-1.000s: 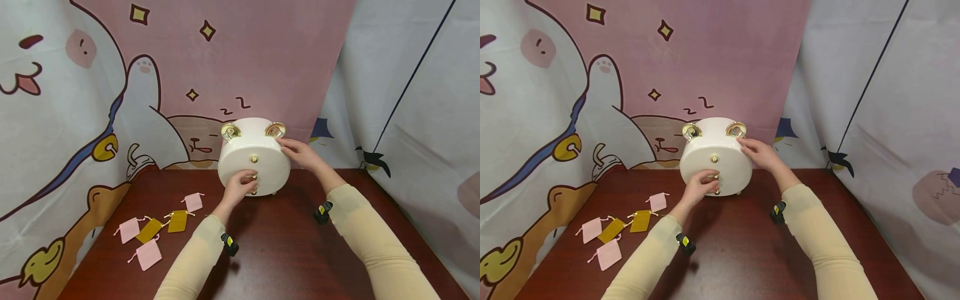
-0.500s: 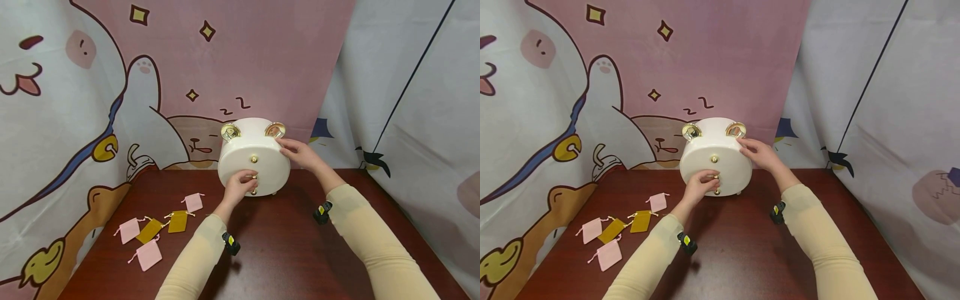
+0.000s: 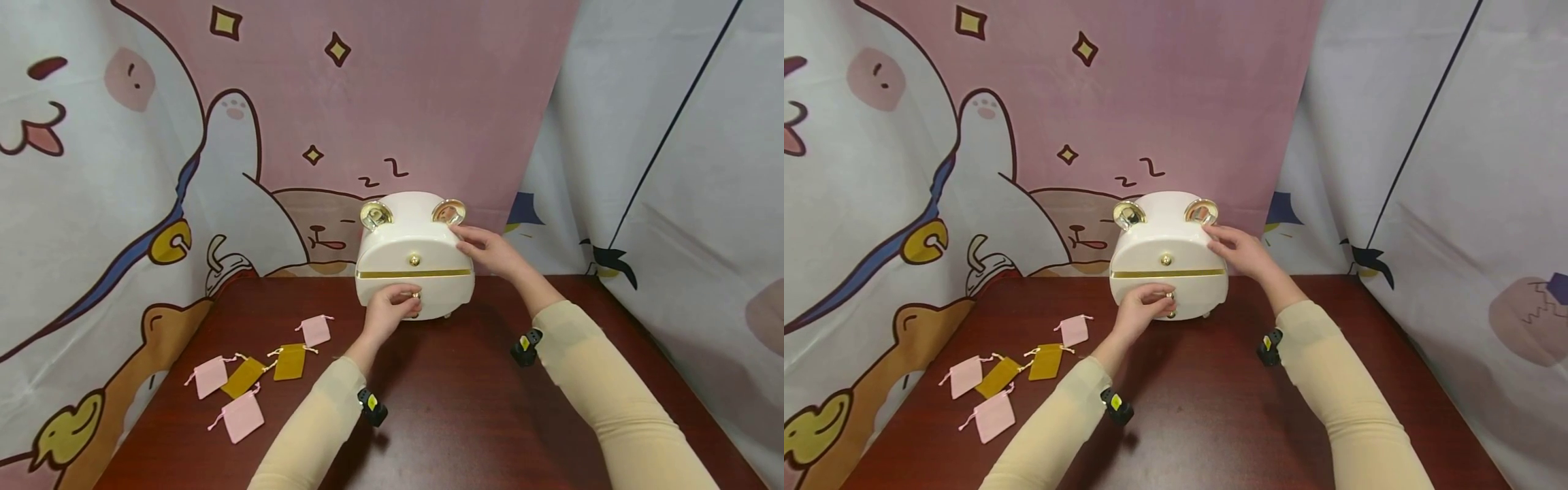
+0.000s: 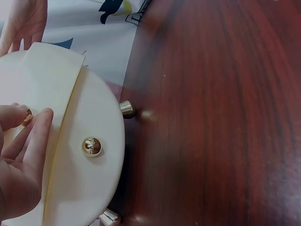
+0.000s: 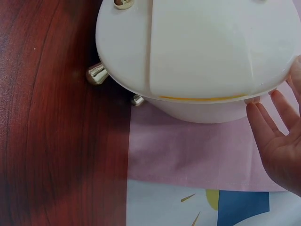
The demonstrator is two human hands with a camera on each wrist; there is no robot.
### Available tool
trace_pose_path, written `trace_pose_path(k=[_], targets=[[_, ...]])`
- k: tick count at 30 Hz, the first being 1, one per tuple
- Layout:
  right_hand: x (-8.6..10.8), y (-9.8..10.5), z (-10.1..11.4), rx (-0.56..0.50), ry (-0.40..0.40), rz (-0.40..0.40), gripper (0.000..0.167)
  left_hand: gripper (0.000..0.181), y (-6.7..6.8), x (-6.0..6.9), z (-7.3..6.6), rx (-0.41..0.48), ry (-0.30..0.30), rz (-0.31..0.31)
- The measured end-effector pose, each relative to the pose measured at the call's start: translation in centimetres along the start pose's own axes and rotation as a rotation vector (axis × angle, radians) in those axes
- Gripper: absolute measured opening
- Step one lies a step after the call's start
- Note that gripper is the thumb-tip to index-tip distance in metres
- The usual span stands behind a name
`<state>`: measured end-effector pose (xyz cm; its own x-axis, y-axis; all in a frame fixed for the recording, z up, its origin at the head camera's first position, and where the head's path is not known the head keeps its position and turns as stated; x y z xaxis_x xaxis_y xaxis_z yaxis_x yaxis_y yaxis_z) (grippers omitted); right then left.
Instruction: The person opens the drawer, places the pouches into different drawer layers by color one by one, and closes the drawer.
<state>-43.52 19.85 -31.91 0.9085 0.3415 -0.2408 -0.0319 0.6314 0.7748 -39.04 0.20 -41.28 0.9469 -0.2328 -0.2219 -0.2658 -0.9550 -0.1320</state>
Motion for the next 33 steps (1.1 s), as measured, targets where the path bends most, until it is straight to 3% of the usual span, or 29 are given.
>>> trace_pose_path(k=[14,33], targets=[[0.0,0.0,-0.1,0.011,-0.033,0.012,0.05,0.025,-1.0,3.3,-1.2,0.053,-0.06,0.059],[-0.1,0.0,-0.2,-0.022,-0.042,0.013,0.05,0.024,-1.6,7.5,-1.2,0.028,-0.061,0.072]])
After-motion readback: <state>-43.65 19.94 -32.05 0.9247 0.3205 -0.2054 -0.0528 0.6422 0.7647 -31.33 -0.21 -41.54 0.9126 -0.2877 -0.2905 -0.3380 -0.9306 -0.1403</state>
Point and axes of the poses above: each hand's wrist, its own x-axis away from the middle knuckle, its own y-axis out of the back of the hand, z = x × y, the point moved 10 cm from there along -x, towards the middle knuckle, and after that the axes turned 9 degrees about x, right-handed, at the moved point
